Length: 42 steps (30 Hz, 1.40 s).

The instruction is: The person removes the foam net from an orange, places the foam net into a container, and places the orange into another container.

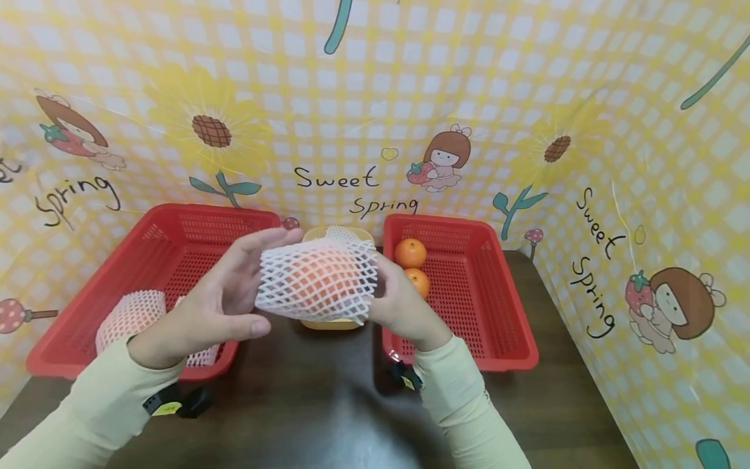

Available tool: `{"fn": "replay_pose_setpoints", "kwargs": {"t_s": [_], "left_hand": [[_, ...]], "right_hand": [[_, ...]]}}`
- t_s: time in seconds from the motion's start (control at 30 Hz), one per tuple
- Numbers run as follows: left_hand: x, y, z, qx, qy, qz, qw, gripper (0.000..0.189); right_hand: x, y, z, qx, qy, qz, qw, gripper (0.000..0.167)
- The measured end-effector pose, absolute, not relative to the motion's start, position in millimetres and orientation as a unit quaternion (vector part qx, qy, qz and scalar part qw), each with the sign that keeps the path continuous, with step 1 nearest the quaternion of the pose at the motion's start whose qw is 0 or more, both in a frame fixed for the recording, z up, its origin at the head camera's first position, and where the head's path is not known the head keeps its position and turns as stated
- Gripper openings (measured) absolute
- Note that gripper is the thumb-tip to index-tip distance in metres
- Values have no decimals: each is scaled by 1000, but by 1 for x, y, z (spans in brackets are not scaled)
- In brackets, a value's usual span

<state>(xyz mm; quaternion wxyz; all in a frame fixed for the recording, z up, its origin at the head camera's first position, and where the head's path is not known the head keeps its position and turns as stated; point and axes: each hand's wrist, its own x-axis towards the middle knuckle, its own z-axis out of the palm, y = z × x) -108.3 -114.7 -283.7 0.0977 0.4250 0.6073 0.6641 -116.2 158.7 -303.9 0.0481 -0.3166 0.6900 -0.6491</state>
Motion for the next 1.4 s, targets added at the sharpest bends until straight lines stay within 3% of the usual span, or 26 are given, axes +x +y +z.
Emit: {"fn": "replay_pose_setpoints", "kwargs": {"t_s": [0.13,0.3,0.47,0.73,0.93,1.13,1.4], "left_hand": [[-103,-114,-284,440,668,596,68,86],[-100,-114,-288,465,786,402,-66,75],[-103,-113,-291,493,804,296,-153,78],[-101,-109,-295,493,809,292,-132,77],[-106,-110,-297,510,795,298,-142,75],[-112,-112,-296,519,785,309,-139,75],[-113,-111,-292,546,774,290,-138,77]], "right_hand": [[-116,160,-307,-355,686,-631,68,66],[-109,153,-306,-348,709,-602,118,59],[-102,145,-303,-335,746,-564,110,58],[-92,143,-304,-301,747,-569,167,54],[-96,137,-308,-298,733,-594,143,58],[-100,132,-305,-270,770,-562,135,50],[-102,149,-296,-230,667,-671,227,32]]}}
